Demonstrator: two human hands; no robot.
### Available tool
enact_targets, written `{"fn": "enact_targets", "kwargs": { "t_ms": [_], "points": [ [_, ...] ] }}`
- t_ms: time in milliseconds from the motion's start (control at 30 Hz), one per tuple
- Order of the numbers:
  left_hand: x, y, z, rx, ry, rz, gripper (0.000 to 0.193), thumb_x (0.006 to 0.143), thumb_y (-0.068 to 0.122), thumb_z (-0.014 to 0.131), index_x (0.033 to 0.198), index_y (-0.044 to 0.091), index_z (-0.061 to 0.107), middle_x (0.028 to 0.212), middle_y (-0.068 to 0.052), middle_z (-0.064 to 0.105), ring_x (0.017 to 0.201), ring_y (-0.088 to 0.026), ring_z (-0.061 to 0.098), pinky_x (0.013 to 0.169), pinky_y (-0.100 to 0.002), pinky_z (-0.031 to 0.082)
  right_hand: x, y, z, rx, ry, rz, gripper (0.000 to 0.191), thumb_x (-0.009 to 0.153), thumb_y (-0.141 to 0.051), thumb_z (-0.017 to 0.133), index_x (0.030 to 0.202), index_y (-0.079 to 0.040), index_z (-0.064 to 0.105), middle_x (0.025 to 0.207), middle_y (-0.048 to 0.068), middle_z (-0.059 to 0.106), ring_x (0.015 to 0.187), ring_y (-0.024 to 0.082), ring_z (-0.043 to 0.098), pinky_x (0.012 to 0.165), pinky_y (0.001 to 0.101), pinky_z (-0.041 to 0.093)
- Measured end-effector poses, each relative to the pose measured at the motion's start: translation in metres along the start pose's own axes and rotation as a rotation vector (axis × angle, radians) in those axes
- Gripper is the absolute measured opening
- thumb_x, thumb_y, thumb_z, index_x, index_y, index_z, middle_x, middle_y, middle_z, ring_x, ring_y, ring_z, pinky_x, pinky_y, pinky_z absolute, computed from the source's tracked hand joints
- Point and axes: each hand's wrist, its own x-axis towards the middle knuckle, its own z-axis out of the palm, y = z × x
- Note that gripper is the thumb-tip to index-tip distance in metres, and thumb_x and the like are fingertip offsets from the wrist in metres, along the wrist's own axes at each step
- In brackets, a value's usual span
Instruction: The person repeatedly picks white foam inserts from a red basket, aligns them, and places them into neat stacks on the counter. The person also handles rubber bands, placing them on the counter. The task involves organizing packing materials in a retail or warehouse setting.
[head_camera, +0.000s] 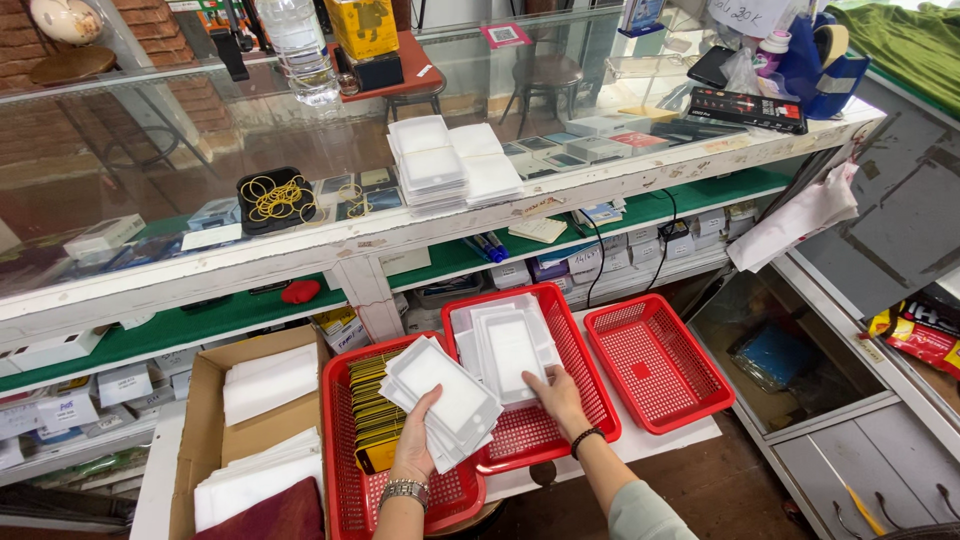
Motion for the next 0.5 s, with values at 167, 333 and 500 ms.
{"fn": "enact_targets", "kwargs": {
  "t_ms": [167, 333, 500],
  "points": [
    [-0.006, 0.006, -0.002, 0.027, 0.027, -0.018, 0.066, 0.083, 0.026, 0.073, 0.138, -0.003, 0.053, 0.124, -0.021, 0.067, 0.114, -0.033, 0.066, 0.093, -0.044, 0.057, 0.008, -0.009, -0.018, -0.222, 0.189, -0.143, 0.042, 0.093, -0.036, 0.068, 0.109, 0.002, 0.073, 0.086, 0.016, 0.075, 0.074, 0.022, 0.071, 0.072, 0.0361, 0.054],
    [-0.008, 0.007, 0.004, 0.109, -0.001, -0.025, 0.071, 0.081, 0.031, 0.076, 0.140, -0.001, 0.053, 0.128, -0.020, 0.065, 0.115, -0.032, 0.066, 0.095, -0.044, 0.057, -0.004, -0.042, -0.027, -0.141, 0.307, -0.252, 0.035, 0.098, -0.031, 0.062, 0.109, -0.001, 0.074, 0.080, 0.016, 0.074, 0.064, 0.022, 0.070, 0.066, 0.0373, 0.054],
    [-0.009, -0.006, 0.017, 0.015, 0.036, -0.063, 0.077, 0.081, 0.051, 0.069, 0.141, 0.005, 0.053, 0.129, -0.014, 0.067, 0.116, -0.029, 0.066, 0.093, -0.044, 0.056, -0.033, -0.055, 0.000, 0.135, 0.001, -0.179, 0.032, 0.096, -0.030, 0.063, 0.111, -0.004, 0.075, 0.085, 0.015, 0.070, 0.068, 0.022, 0.066, 0.063, 0.0385, 0.054]
  ]
}}
